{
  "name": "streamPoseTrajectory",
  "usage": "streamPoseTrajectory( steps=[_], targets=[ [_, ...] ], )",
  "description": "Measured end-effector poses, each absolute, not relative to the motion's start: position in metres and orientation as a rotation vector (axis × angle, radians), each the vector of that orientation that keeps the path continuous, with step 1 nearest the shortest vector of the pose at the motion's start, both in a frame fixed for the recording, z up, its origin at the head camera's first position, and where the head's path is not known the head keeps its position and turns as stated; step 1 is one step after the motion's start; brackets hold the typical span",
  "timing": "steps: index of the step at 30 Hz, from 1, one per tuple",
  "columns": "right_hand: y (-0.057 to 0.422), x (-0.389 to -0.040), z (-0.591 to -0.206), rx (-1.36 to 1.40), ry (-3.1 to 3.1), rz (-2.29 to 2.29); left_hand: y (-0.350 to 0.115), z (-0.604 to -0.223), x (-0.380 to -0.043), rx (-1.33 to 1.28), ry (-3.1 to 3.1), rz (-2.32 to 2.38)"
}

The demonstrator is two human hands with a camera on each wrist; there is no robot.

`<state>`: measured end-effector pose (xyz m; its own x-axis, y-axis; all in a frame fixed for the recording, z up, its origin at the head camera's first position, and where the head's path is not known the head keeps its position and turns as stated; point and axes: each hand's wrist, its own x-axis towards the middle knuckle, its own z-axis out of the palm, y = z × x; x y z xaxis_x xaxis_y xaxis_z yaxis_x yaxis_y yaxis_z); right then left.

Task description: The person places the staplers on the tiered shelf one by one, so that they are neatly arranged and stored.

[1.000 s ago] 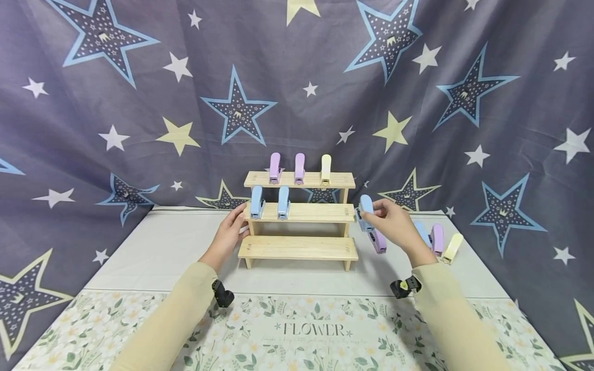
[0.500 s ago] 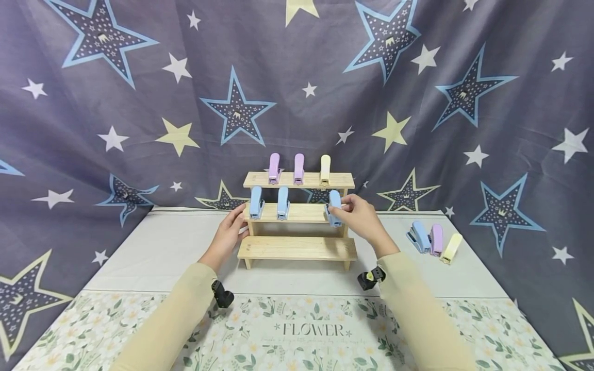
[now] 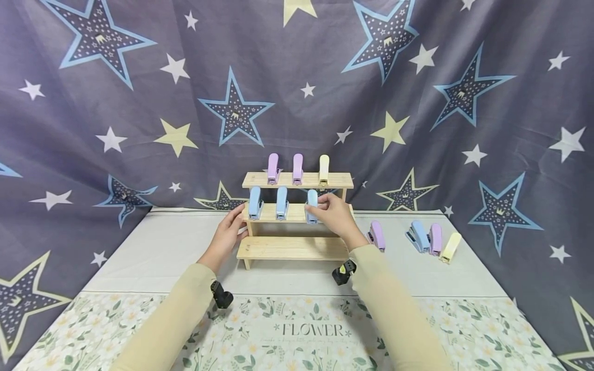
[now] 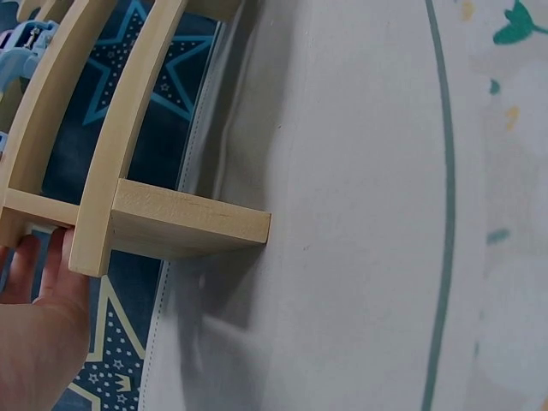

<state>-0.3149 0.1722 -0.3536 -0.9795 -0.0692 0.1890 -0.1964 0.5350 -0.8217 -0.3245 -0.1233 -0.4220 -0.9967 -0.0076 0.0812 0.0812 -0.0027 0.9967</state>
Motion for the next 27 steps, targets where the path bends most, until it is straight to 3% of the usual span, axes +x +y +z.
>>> streamPoseTrajectory(
  steps=[27],
  targets=[
    [0.153,-0.331,-0.354,0.164,-2.652,1.400,-0.125,-0.424,-0.327,-0.112,-2.167,-2.206]
  ],
)
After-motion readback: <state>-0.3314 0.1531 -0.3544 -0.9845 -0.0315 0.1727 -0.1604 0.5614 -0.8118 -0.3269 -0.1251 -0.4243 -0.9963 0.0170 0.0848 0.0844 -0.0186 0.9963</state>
